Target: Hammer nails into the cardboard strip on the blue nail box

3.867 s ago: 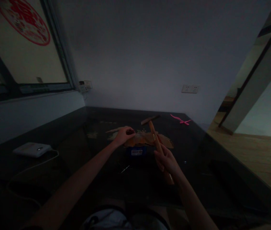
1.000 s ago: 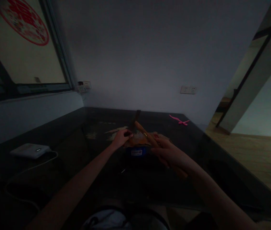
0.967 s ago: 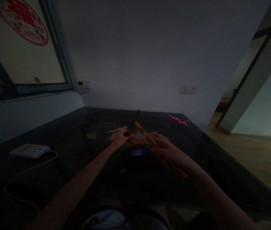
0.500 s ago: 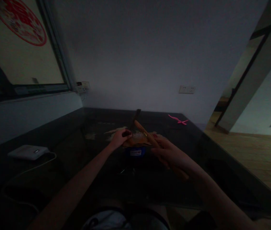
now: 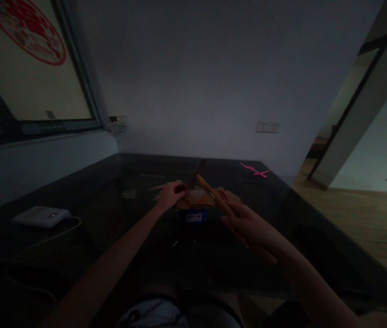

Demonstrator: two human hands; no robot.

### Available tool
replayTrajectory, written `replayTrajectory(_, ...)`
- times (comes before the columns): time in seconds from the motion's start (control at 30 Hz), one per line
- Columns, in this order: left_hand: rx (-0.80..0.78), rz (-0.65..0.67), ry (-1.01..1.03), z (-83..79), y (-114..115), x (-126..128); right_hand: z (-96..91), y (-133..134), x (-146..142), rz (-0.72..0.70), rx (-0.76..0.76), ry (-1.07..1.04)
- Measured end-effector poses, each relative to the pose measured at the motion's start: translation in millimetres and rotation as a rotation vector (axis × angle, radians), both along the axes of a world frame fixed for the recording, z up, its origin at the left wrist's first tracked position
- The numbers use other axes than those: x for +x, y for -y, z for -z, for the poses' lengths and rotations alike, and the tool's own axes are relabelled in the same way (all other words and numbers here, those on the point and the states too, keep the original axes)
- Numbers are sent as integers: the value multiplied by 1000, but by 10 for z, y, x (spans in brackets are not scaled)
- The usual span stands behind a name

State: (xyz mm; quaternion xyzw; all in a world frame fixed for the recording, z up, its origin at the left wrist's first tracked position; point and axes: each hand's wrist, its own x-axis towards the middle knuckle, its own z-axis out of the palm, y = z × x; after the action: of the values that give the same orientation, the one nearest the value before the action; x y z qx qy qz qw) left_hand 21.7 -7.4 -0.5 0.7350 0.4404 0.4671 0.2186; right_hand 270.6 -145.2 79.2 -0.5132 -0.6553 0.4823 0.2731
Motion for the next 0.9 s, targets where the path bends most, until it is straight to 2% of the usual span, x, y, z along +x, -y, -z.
replayTrajectory(0.1,86,-56,28,-37,65,10,10,33,45,45,3,9)
replayTrajectory(0.2,258,-179,21,-70,269,-66,59,100,117,115,3,-26)
replayTrajectory(0.23,297,-184,-16,-70,360,-114,93,130,144,131,-2,-50)
replayTrajectory(0.3,326,-98,-152,-41,544,-235,198,200,199,151,-18,-116)
replayTrajectory(0.37,298,88,-338,28,691,-366,351,288,246,184,-29,-203)
replayTrajectory(0.43,227,260,-514,121,775,-475,535,390,280,243,-30,-312)
replayTrajectory(0.5,163,359,-651,211,796,-541,723,495,299,318,-35,-424)
replayTrajectory(0.67,146,451,-843,291,700,-525,1075,681,305,445,-82,-602)
replayTrajectory(0.8,227,485,-973,258,603,-458,1203,732,314,463,-90,-662)
replayTrajectory(0.9,296,463,-1061,247,557,-433,1248,769,347,485,-106,-658)
